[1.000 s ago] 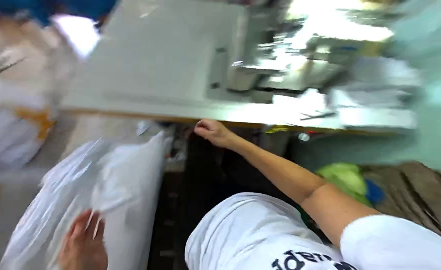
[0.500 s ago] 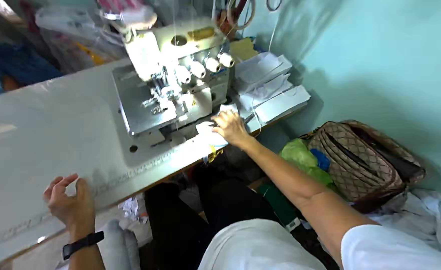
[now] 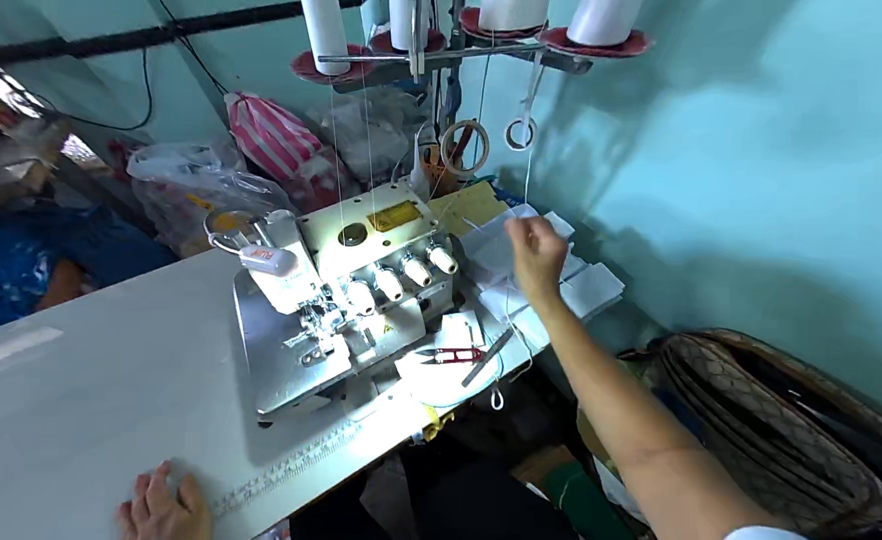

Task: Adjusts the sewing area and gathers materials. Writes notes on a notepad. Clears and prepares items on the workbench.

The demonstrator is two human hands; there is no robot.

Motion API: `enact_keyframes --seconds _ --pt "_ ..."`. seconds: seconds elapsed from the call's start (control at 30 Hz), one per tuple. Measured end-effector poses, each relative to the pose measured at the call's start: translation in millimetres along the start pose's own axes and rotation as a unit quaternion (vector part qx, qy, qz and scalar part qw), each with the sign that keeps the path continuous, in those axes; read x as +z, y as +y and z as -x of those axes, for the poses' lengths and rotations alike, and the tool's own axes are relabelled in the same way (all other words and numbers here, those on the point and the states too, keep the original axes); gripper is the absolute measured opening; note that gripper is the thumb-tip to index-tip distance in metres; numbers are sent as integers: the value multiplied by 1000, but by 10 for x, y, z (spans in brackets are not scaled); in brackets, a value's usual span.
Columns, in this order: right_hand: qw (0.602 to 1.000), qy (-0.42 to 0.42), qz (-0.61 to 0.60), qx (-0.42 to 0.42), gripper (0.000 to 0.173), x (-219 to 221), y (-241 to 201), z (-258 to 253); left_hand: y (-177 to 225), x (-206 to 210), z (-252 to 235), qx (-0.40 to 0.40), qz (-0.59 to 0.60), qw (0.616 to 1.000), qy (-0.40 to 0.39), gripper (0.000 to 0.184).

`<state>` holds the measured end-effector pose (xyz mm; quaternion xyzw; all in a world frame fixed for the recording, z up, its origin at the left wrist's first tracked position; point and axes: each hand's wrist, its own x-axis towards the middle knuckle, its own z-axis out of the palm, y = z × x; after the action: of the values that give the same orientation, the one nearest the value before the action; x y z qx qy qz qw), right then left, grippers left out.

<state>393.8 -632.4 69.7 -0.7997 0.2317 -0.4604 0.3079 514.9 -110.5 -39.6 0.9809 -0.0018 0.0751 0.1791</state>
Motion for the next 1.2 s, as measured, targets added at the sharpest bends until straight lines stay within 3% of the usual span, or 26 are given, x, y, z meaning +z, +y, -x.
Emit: enact_keyframes --seconds 0.07,0.27,0.33,0.43,0.53,0.63,0.73,0.8,0.9,1.13,1.2 --pt "999 -3 19 34 36 126 135 -434 6 19 13 -4 -3 1000 13 51" --pt "969 -173 173 11 28 702 185 -1290 -24 -6 13 -5 -3 1000 25 47" --pt "963 -179 202 15 29 838 162 -1516 -40 -5 19 -1 -4 1000 30 46" --pt "953 -142 260 -60 30 1039 175 -1873 -51 13 18 4 -7 999 36 46" --pt "898 -204 367 -133 27 1237 174 -2153 -46 -9 18 -3 -4 1000 31 45" --pt "823 -321 451 -129 23 1450 155 -2260 -60 -7 19 1 1 999 36 45" --pt "763 -365 521 -115 27 1677 300 -2304 -31 -29 39 4 7 999 39 47" --pt "771 -359 516 -104 31 1745 351 -2317 7 -58 51 3 8 999 35 47" --pt "829 -328 449 -62 35 1730 293 -2334 25 -54 55 -3 5 999 36 46" --pt "879 -266 393 -49 32 1430 -110 -2372 -28 -33 45 0 -4 1000 31 46" --pt "912 -225 340 -47 34 1280 -129 -2334 -44 -30 35 1 -10 1000 27 45"
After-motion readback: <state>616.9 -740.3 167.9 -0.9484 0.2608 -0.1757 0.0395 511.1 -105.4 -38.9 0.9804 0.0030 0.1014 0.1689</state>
